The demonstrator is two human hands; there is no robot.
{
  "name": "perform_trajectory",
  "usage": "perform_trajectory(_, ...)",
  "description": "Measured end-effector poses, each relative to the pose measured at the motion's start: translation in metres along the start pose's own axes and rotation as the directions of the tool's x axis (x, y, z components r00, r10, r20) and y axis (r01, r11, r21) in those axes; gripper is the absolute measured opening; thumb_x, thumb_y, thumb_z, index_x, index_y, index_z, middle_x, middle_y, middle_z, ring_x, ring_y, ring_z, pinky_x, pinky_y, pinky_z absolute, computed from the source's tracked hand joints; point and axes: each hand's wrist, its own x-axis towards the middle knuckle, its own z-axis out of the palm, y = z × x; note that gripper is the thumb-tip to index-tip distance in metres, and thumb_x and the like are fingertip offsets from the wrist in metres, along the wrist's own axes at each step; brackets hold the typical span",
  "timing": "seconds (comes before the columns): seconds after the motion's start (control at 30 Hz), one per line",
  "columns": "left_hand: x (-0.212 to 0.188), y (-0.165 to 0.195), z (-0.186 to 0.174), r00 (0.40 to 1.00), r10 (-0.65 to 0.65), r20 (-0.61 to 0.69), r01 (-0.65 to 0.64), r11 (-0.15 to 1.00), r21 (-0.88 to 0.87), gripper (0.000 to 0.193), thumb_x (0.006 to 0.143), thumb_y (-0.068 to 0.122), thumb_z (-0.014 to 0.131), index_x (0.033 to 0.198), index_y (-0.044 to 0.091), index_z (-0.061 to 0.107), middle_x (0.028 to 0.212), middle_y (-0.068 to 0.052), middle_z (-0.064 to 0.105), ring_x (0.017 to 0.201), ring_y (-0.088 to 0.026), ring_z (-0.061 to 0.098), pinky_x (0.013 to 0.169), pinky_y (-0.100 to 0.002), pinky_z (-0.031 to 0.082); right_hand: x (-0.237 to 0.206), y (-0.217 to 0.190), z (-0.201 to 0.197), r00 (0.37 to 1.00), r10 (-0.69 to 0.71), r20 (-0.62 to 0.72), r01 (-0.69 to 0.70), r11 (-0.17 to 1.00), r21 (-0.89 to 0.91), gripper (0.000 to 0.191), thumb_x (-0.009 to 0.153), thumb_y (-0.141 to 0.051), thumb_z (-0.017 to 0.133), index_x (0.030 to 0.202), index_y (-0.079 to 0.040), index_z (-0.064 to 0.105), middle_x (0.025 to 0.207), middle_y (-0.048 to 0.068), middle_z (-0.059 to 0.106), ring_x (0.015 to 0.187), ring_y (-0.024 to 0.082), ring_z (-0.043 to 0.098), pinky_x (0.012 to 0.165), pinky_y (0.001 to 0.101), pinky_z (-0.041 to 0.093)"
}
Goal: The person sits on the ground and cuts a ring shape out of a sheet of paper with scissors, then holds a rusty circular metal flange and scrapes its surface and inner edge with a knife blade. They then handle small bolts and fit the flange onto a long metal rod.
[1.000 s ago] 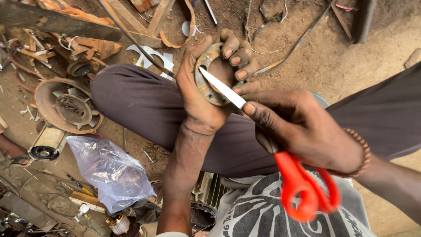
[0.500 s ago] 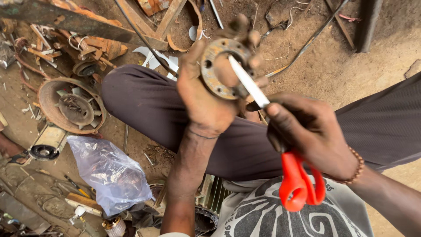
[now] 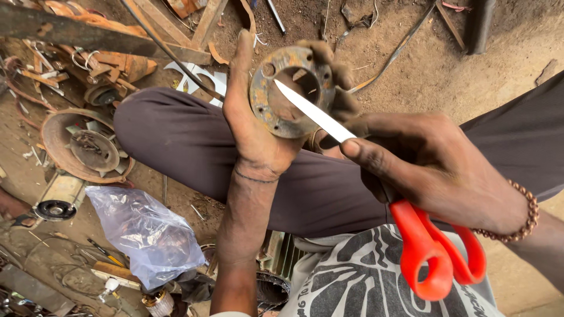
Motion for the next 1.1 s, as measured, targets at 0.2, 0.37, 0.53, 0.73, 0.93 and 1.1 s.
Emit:
perform_trajectory(0.2,0.002,-0.007,0.003,0.991,0.036,-0.128,-0.043,0.997,-0.057,0.055,0.113,0.045,0.041,0.122,-0.005,0.059,0.113,-0.021,0.068,0.111,-0.033,0.068,0.101,-0.047,0.057,0.015,-0.019,-0.001,0.986,0.163,0.015,-0.163,0.987,-0.001,0.037,0.098,-0.032,0.06,0.119,-0.008,0.078,0.051,0.003,0.063,0.044,0.009,0.057,0.042,0.0271,0.048)
perform_trajectory(0.37,0.004,-0.006,-0.004,1.0,0.005,0.018,-0.004,0.999,-0.052,0.053,0.115,0.046,0.043,0.121,-0.004,0.059,0.11,-0.019,0.067,0.103,-0.029,0.066,0.098,-0.043,0.058,0.021,-0.031,-0.001,0.982,0.186,0.027,-0.187,0.982,0.018,0.037,0.098,-0.032,0.061,0.121,-0.007,0.078,0.052,0.004,0.063,0.048,0.01,0.053,0.041,0.0278,0.047)
perform_trajectory(0.53,0.005,-0.005,-0.01,1.0,0.013,-0.014,-0.013,1.0,-0.023,0.049,0.115,0.043,0.044,0.12,-0.003,0.058,0.107,-0.019,0.066,0.099,-0.028,0.069,0.09,-0.04,0.059,0.024,-0.029,-0.006,0.966,0.252,0.05,-0.255,0.965,0.057,0.038,0.096,-0.035,0.06,0.105,-0.003,0.079,0.047,0.004,0.056,0.043,0.011,0.05,0.04,0.0285,0.044)
perform_trajectory(0.73,0.009,-0.011,-0.007,0.997,0.074,-0.029,-0.074,0.997,-0.02,0.045,0.11,0.043,0.046,0.112,-0.001,0.056,0.099,-0.015,0.06,0.092,-0.024,0.063,0.079,-0.035,0.055,0.025,-0.017,0.002,0.999,0.029,0.015,-0.029,1.0,-0.003,0.035,0.1,-0.029,0.061,0.121,-0.004,0.073,0.058,0.0,0.065,0.043,0.006,0.058,0.038,0.025,0.049)
perform_trajectory(0.93,0.013,-0.026,-0.004,0.981,0.189,-0.049,-0.194,0.968,-0.159,0.039,0.109,0.04,0.045,0.104,0.001,0.051,0.094,-0.011,0.054,0.087,-0.02,0.056,0.077,-0.033,0.049,0.025,-0.001,0.038,0.977,-0.096,-0.19,0.05,0.971,-0.236,0.024,0.097,-0.022,0.065,0.109,-0.003,0.074,0.052,0.005,0.065,0.038,0.011,0.053,0.037,0.0301,0.041)
perform_trajectory(1.1,0.007,-0.023,0.01,0.877,0.331,-0.347,-0.321,0.943,0.089,0.043,0.1,0.042,0.044,0.104,0.002,0.057,0.09,-0.011,0.06,0.082,-0.025,0.059,0.075,-0.038,0.051,0.016,0.035,0.055,0.939,-0.166,-0.302,0.138,0.984,-0.113,0.02,0.099,-0.017,0.068,0.11,0.0,0.071,0.056,0.006,0.059,0.049,0.009,0.054,0.044,0.0293,0.045)
